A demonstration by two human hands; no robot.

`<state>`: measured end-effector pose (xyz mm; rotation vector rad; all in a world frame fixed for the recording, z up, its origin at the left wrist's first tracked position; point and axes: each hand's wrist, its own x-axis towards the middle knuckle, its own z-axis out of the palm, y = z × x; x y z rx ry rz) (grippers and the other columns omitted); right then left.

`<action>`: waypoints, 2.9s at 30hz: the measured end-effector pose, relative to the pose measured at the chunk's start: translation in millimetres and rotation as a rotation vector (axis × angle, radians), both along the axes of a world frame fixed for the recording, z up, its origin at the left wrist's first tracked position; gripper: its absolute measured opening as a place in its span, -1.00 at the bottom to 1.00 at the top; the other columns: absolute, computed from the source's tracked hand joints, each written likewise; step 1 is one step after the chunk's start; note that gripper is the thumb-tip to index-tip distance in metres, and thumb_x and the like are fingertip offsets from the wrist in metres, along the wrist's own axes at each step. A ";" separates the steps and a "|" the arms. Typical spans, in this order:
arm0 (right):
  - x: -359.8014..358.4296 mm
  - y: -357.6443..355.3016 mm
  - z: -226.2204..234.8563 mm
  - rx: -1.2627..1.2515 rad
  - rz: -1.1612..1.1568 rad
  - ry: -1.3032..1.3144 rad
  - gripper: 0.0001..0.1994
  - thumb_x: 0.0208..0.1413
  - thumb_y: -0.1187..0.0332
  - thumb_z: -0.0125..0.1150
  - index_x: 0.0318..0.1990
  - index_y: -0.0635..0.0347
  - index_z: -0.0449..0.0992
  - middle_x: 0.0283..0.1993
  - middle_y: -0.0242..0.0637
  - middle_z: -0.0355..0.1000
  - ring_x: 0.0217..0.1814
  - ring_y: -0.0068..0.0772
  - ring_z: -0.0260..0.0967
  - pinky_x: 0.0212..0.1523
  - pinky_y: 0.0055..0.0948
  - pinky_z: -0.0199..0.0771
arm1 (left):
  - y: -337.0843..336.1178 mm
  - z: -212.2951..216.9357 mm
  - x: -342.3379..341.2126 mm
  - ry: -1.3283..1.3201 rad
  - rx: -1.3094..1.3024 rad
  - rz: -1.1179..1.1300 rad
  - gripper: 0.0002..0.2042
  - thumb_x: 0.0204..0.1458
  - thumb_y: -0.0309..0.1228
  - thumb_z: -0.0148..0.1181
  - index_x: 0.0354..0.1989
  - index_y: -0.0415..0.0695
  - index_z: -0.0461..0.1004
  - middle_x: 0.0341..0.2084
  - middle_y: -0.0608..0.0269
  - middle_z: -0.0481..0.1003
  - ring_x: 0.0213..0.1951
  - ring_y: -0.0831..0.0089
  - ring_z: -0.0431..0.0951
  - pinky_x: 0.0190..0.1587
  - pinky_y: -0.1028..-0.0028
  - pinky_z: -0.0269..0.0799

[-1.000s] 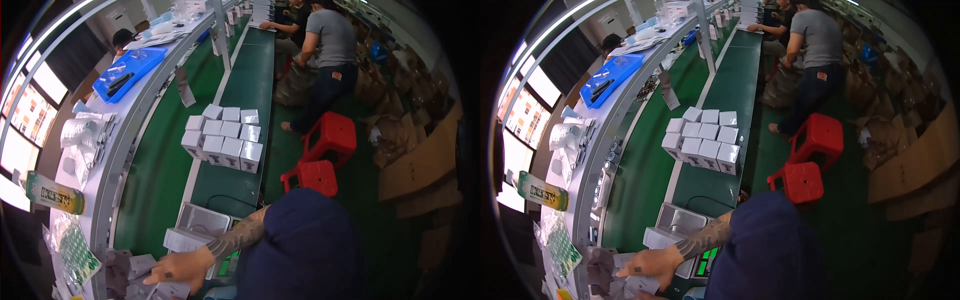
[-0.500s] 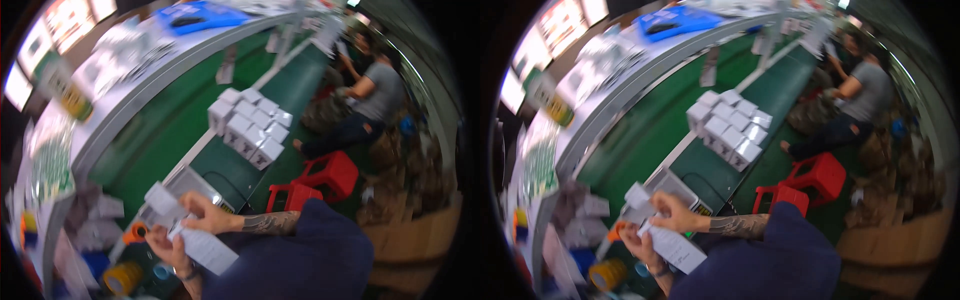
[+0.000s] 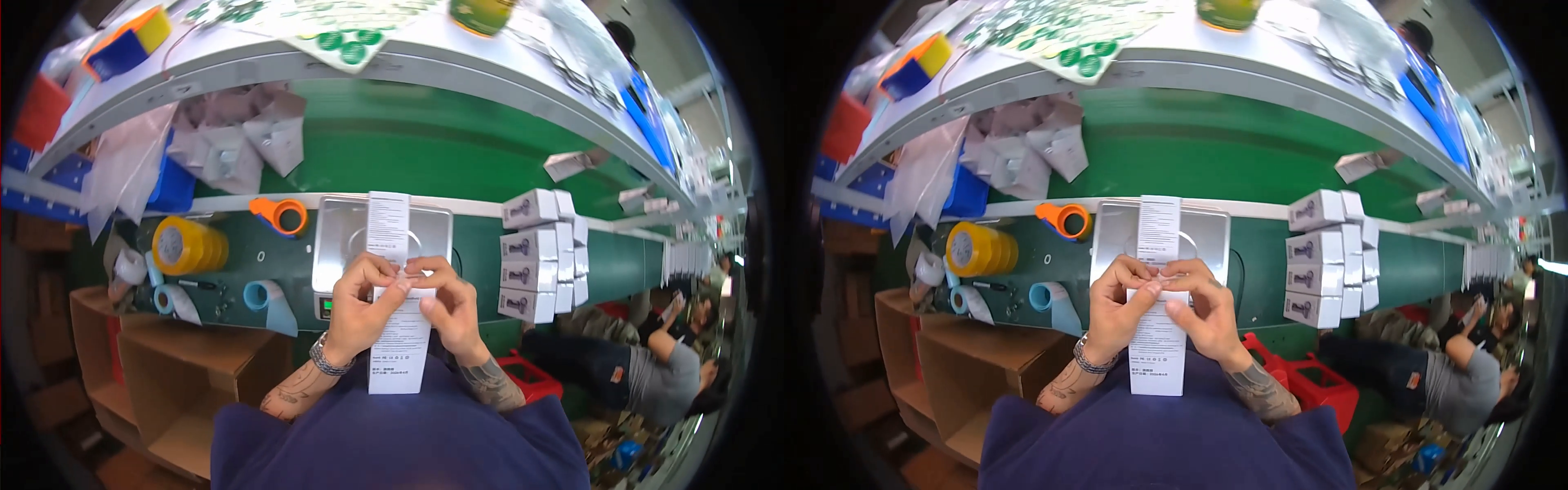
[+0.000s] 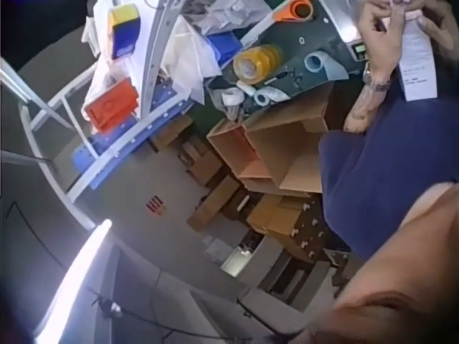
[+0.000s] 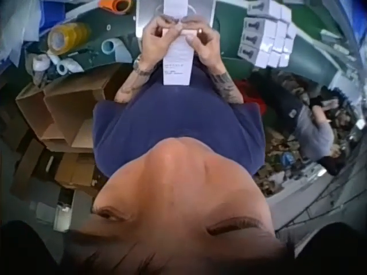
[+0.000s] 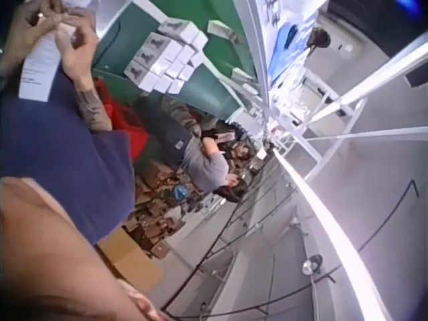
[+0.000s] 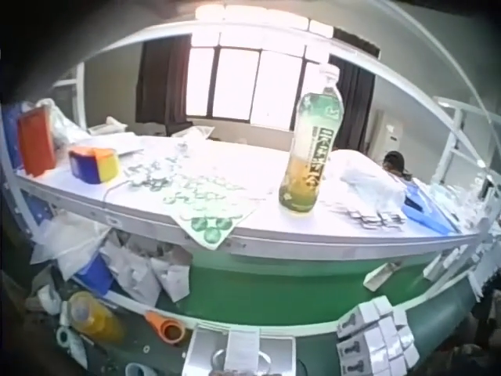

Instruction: Packing items into small boxes, placing them in shipping cartons, and taping the cartons closed.

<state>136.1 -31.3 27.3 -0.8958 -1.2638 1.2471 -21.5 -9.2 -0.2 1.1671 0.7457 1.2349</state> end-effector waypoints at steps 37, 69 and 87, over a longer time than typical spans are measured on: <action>-26.6 -18.8 8.5 0.266 0.030 -0.001 0.01 -0.23 0.31 0.39 0.35 0.30 -0.19 0.26 0.05 0.02 0.20 -0.03 0.15 0.20 -0.18 0.14 | -41.0 23.5 -23.4 -0.113 0.034 0.135 -0.19 -0.10 -0.09 0.24 0.26 -0.11 -0.05 0.25 -0.14 0.04 0.26 -0.01 0.11 0.27 0.15 0.03; -16.6 -18.3 25.9 -0.207 -0.155 0.186 -0.75 0.02 0.49 0.19 -0.11 0.20 0.41 -0.18 -0.24 0.40 -0.08 -0.38 0.35 -0.04 -0.44 0.32 | -20.4 54.7 13.1 -0.120 -0.238 0.047 -0.90 -0.01 -0.59 0.10 -0.43 -0.10 0.33 -0.28 0.19 0.45 -0.09 0.32 0.44 0.12 0.36 0.26; 89.2 -18.4 -29.8 -0.425 -0.479 0.040 -0.57 0.05 0.47 0.21 0.10 0.39 0.37 -0.06 -0.02 0.46 -0.26 -0.36 0.49 -0.23 -0.51 0.55 | 12.5 0.4 18.0 0.049 -0.146 -0.006 -0.63 0.09 -0.45 0.15 0.06 -0.30 0.31 0.05 -0.04 0.36 0.10 0.17 0.37 0.18 0.30 0.25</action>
